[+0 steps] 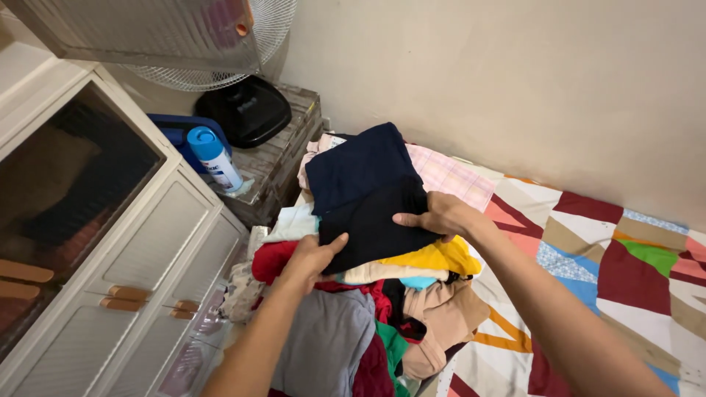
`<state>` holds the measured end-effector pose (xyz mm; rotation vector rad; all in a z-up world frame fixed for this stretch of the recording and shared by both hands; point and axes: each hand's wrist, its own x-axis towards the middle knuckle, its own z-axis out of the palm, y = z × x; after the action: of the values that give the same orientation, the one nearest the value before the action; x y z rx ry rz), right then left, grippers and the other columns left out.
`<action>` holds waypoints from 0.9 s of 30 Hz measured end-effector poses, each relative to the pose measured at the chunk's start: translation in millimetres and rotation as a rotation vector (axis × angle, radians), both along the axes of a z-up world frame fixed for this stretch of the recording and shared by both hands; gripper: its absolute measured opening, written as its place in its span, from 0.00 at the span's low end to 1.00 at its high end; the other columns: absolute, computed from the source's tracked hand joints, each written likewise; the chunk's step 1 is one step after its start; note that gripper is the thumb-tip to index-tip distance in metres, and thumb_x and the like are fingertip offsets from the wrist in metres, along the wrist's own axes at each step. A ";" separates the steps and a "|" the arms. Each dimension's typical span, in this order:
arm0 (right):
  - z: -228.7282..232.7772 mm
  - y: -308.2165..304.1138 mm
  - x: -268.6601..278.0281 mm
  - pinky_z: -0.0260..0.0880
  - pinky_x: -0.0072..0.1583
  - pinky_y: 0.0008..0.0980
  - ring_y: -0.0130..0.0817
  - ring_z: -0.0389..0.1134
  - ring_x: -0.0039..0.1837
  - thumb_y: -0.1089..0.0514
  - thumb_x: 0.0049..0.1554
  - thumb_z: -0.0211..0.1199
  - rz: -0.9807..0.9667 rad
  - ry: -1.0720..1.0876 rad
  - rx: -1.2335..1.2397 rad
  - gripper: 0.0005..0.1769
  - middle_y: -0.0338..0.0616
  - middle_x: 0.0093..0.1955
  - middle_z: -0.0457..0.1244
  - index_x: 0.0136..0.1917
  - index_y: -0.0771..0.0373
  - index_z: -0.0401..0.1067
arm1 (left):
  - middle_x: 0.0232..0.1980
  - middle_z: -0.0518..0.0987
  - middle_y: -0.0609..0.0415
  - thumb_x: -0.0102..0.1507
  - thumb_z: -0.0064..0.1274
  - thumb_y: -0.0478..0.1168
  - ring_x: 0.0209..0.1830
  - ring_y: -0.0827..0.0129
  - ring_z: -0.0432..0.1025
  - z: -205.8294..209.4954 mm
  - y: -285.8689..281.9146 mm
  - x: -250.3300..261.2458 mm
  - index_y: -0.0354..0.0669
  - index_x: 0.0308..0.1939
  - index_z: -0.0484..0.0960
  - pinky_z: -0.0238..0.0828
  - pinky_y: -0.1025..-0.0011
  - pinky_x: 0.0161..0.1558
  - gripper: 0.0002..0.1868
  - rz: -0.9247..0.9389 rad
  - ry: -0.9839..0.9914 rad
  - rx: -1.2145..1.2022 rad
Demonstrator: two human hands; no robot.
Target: Sort and organize folded clothes within a plastic storage cabinet.
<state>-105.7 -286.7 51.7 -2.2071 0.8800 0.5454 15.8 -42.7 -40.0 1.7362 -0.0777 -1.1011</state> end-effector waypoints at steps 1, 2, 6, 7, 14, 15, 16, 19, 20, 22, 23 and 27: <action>2.8 0.0 0.1 0.83 0.45 0.42 0.46 0.77 0.49 0.23 0.44 0.65 -0.020 -0.014 0.019 0.50 0.55 0.52 0.71 0.56 0.72 0.74 | 0.54 0.81 0.50 0.58 0.59 0.55 0.45 0.63 0.76 4.9 -1.0 -1.6 0.41 0.62 0.74 0.79 0.59 0.37 0.33 0.013 -0.024 0.003; 3.4 -0.9 0.5 0.83 0.45 0.42 0.46 0.77 0.49 0.23 0.44 0.65 -0.022 -0.016 0.018 0.50 0.55 0.52 0.71 0.56 0.72 0.74 | 0.54 0.81 0.50 0.58 0.59 0.55 0.45 0.63 0.76 9.7 -1.1 -1.6 0.41 0.62 0.74 0.79 0.59 0.37 0.33 0.012 -0.026 0.002; 9.1 0.1 3.6 0.79 0.44 0.41 0.49 0.76 0.47 0.27 0.41 0.74 -0.038 -0.009 -0.083 0.52 0.58 0.52 0.71 0.61 0.73 0.70 | 0.50 0.81 0.44 0.56 0.69 0.43 0.44 0.60 0.78 18.3 1.5 4.0 0.35 0.60 0.69 0.76 0.64 0.36 0.35 0.077 -0.221 0.103; 11.7 0.6 4.4 0.79 0.44 0.42 0.49 0.76 0.48 0.30 0.39 0.78 -0.089 -0.047 -0.090 0.56 0.59 0.53 0.70 0.66 0.71 0.66 | 0.50 0.81 0.48 0.53 0.70 0.38 0.43 0.64 0.77 17.9 1.9 6.7 0.38 0.59 0.68 0.74 0.67 0.33 0.35 0.114 -0.169 0.040; 28.0 3.3 8.5 0.78 0.44 0.43 0.51 0.75 0.53 0.34 0.37 0.79 -0.134 -0.025 -0.063 0.63 0.58 0.60 0.68 0.75 0.63 0.56 | 0.45 0.79 0.53 0.55 0.75 0.34 0.36 0.69 0.67 -56.4 9.4 45.7 0.35 0.50 0.76 0.61 0.73 0.28 0.26 0.222 0.467 -0.415; 26.8 1.9 7.4 0.79 0.46 0.43 0.50 0.73 0.55 0.35 0.37 0.80 -0.122 -0.033 -0.036 0.63 0.57 0.62 0.66 0.76 0.63 0.56 | 0.46 0.80 0.53 0.55 0.75 0.34 0.33 0.71 0.65 -51.2 10.3 42.0 0.37 0.50 0.78 0.59 0.76 0.27 0.24 0.175 0.540 -0.419; 25.5 0.2 6.2 0.80 0.47 0.43 0.48 0.72 0.58 0.37 0.37 0.81 -0.110 -0.040 -0.009 0.63 0.55 0.63 0.64 0.76 0.62 0.55 | 0.47 0.82 0.53 0.55 0.74 0.33 0.30 0.73 0.62 -46.1 11.1 38.1 0.39 0.49 0.80 0.56 0.78 0.27 0.23 0.128 0.614 -0.423; 29.3 -0.4 1.7 0.76 0.52 0.43 0.46 0.71 0.60 0.43 0.36 0.81 -0.088 -0.084 0.062 0.60 0.54 0.62 0.66 0.76 0.60 0.58 | 0.47 0.83 0.51 0.51 0.62 0.31 0.43 0.64 0.78 13.5 8.7 9.1 0.38 0.48 0.81 0.80 0.69 0.44 0.20 0.261 0.594 -0.378; 34.2 -0.1 0.7 0.76 0.52 0.43 0.46 0.71 0.60 0.43 0.36 0.81 -0.089 -0.084 0.061 0.60 0.54 0.62 0.66 0.76 0.60 0.58 | 0.47 0.83 0.51 0.51 0.62 0.31 0.43 0.64 0.78 15.6 8.8 7.9 0.38 0.48 0.81 0.80 0.69 0.44 0.20 0.260 0.594 -0.379; 44.0 0.4 -1.4 0.75 0.54 0.41 0.42 0.74 0.58 0.48 0.37 0.79 -0.072 -0.140 0.189 0.51 0.53 0.60 0.71 0.71 0.64 0.66 | 0.47 0.82 0.45 0.50 0.56 0.28 0.46 0.56 0.77 19.9 8.8 5.1 0.31 0.47 0.80 0.80 0.63 0.51 0.20 0.206 0.713 -0.597; 43.4 -3.5 -0.7 0.75 0.54 0.41 0.42 0.74 0.58 0.48 0.37 0.79 -0.072 -0.140 0.189 0.51 0.53 0.60 0.71 0.71 0.64 0.66 | 0.47 0.82 0.45 0.50 0.56 0.28 0.46 0.56 0.77 28.6 7.6 4.3 0.31 0.47 0.80 0.80 0.63 0.51 0.20 0.206 0.713 -0.597; 48.7 -5.4 1.8 0.74 0.59 0.33 0.39 0.75 0.57 0.52 0.42 0.76 -0.062 -0.288 0.389 0.36 0.53 0.56 0.74 0.62 0.74 0.79 | 0.49 0.82 0.47 0.46 0.49 0.24 0.49 0.54 0.77 58.1 3.7 5.8 0.34 0.51 0.79 0.79 0.59 0.54 0.27 0.123 0.575 -0.686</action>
<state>-103.8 -292.1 100.4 -1.8395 0.6274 0.3250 21.6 -39.0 18.1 0.7766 0.0117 -1.2542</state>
